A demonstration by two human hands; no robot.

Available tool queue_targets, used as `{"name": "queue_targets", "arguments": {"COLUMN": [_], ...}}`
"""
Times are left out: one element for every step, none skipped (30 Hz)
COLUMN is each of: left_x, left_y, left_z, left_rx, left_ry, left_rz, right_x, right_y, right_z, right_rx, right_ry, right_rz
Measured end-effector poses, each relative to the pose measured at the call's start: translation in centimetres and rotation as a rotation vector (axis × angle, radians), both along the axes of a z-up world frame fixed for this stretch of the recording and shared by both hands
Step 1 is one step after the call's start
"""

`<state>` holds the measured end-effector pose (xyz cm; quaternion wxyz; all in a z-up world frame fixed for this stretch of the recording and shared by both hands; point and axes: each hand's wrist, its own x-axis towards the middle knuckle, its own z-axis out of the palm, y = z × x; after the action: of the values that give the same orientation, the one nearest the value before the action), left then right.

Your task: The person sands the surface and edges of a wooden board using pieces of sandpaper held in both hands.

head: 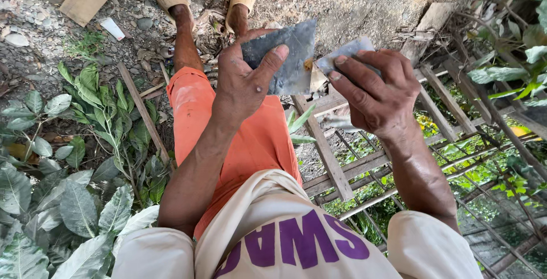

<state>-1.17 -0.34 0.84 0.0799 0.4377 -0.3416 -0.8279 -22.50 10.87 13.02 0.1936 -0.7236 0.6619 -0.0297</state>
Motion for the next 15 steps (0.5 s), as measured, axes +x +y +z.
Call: {"name": "queue_targets", "arguments": {"left_x": [-0.1,-0.2,-0.4,-0.5,-0.5,-0.4,-0.3,-0.3,-0.4,-0.4,-0.3,-0.2,-0.2,0.0,0.3], "left_y": [-0.1,-0.2,-0.2,-0.1,-0.2,-0.2,-0.2,-0.1,0.1,0.4,0.8,1.1,1.4,1.5,1.5], "left_z": [0.2,0.3,0.5,0.7,0.7,0.6,0.5,0.4,0.1,0.0,-0.2,-0.5,-0.9,-1.3,-1.7], "left_rx": [-0.025,-0.053,-0.081,-0.098,-0.101,-0.105,-0.108,-0.111,-0.115,-0.109,-0.106,-0.109,-0.113,-0.095,-0.078], "left_ry": [-0.003,0.006,0.014,0.027,0.013,-0.006,-0.025,-0.009,0.007,0.027,0.020,0.014,0.009,-0.003,-0.016], "left_rz": [-0.021,-0.009,0.004,0.006,-0.021,-0.042,-0.064,-0.040,-0.017,-0.001,0.007,0.021,0.035,0.080,0.126], "right_x": [0.1,0.3,0.5,0.8,1.0,1.1,1.1,1.1,1.1,1.3,1.4,1.4,1.3,1.2,0.9], "right_y": [-0.8,-1.5,-2.1,-2.3,-2.5,-2.6,-2.6,-2.7,-2.7,-2.4,-2.2,-2.0,-1.7,-1.5,-1.2], "right_z": [0.2,0.1,0.1,0.2,0.3,0.2,0.1,-0.1,-0.4,-0.5,-0.5,-0.8,-1.0,-1.1,-0.9], "right_rx": [0.028,0.047,0.066,0.096,0.106,0.115,0.123,0.132,0.140,0.157,0.182,0.200,0.217,0.223,0.228], "right_ry": [0.011,0.029,0.047,0.068,0.065,0.058,0.051,0.037,0.023,0.012,-0.010,-0.029,-0.047,-0.101,-0.155], "right_rz": [0.024,0.048,0.073,0.087,0.091,0.100,0.109,0.109,0.110,0.102,0.104,0.112,0.120,0.086,0.053]}}
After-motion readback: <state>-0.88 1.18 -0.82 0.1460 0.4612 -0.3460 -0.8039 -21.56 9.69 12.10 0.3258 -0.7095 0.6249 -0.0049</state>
